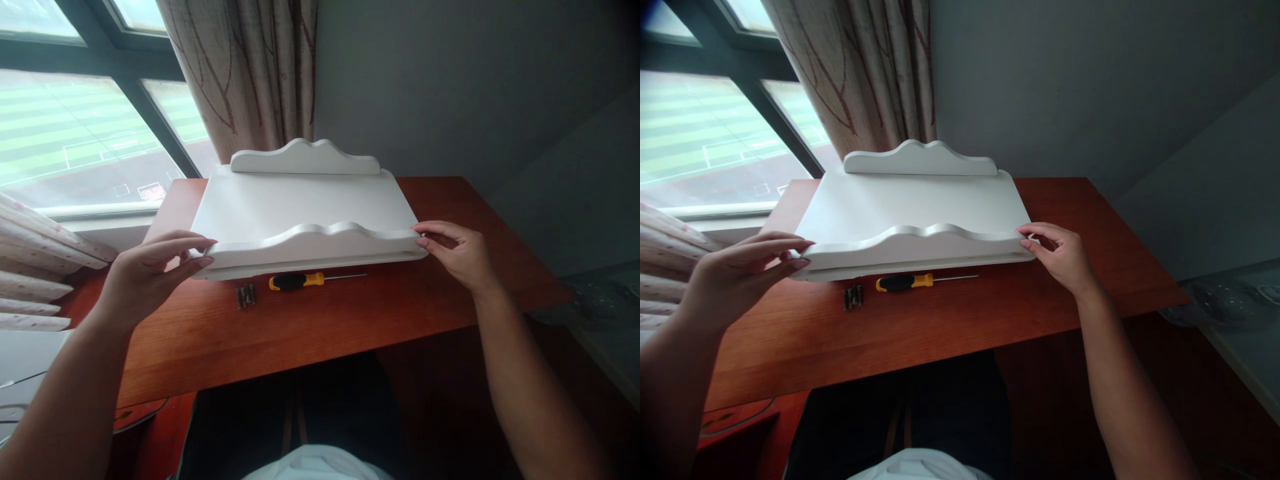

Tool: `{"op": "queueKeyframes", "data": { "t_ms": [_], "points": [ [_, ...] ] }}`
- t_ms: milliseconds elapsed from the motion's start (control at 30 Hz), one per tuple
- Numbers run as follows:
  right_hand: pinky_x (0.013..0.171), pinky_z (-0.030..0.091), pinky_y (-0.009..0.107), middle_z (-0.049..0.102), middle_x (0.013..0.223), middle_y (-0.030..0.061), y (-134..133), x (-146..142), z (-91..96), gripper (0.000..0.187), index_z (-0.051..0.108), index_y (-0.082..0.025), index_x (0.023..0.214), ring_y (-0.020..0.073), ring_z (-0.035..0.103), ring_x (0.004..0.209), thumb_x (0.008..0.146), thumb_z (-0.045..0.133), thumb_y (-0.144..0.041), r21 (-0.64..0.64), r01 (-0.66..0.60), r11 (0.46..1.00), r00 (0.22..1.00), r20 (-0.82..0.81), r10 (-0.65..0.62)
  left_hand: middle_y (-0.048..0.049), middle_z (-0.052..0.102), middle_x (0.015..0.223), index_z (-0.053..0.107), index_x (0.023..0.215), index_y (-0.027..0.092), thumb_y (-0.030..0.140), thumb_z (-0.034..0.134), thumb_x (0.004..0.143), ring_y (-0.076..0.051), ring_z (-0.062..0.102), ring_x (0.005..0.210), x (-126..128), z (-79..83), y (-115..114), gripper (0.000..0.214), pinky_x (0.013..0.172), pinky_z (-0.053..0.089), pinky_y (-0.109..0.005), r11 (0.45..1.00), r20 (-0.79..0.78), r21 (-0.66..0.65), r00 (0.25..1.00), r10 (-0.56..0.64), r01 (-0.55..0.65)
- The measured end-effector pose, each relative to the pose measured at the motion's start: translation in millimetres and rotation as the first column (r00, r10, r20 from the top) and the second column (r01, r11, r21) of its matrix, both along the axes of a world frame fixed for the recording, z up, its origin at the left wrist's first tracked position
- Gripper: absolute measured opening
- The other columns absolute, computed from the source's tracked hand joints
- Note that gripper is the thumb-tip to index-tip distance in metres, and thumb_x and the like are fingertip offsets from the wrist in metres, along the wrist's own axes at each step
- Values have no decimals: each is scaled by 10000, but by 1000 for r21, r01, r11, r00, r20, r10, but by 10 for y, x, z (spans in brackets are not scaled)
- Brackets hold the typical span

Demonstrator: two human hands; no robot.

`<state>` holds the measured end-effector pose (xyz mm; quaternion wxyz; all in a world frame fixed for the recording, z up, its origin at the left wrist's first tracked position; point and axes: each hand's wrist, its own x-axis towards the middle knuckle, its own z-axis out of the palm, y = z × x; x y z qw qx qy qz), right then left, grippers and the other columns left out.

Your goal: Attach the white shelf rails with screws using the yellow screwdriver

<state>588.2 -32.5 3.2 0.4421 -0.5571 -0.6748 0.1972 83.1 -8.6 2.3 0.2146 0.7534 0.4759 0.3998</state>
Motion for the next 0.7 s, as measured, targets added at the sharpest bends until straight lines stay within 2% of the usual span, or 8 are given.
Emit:
{"op": "queueKeyframes", "data": {
  "t_ms": [267, 467, 567, 700],
  "points": [
    [908, 576, 352, 723, 1136, 25, -45, -36, -26, 226, 754, -271, 1071, 206, 683, 1021, 854, 719, -323, -3, 25, 1000, 999, 36, -25, -15, 701, 1037, 759, 1039, 269, 237, 754, 828, -140, 616, 858, 17, -9, -15, 213, 695, 468, -280, 999, 60, -34, 998, 14, -12],
    [873, 576, 352, 725, 1126, 35, -45, -25, -96, 223, 750, -261, 1059, 205, 685, 979, 855, 710, -343, 13, 38, 999, 996, 77, -39, -36, 701, 1032, 750, 1055, 240, 286, 739, 843, -150, 606, 833, -16, -27, -1, 218, 672, 458, -303, 999, -10, -29, 1000, 21, -21],
    [876, 570, 367, 729, 1116, 37, -31, -8, -122, 227, 746, -258, 1055, 204, 686, 953, 854, 707, -355, 22, 37, 999, 994, 103, -39, -31, 704, 1026, 746, 1052, 245, 310, 733, 850, -145, 585, 799, -14, -27, 4, 212, 672, 450, -310, 999, -55, 18, 998, 29, -28],
    [933, 552, 405, 737, 1111, 39, -24, 13, -142, 226, 741, -262, 1057, 230, 686, 1025, 866, 687, -370, 50, 48, 998, 982, 179, -56, -16, 711, 1013, 744, 1052, 268, 309, 736, 846, -146, 592, 791, 14, -2, 5, 209, 715, 469, -317, 991, -128, 131, 991, 38, -21]
  ]
}}
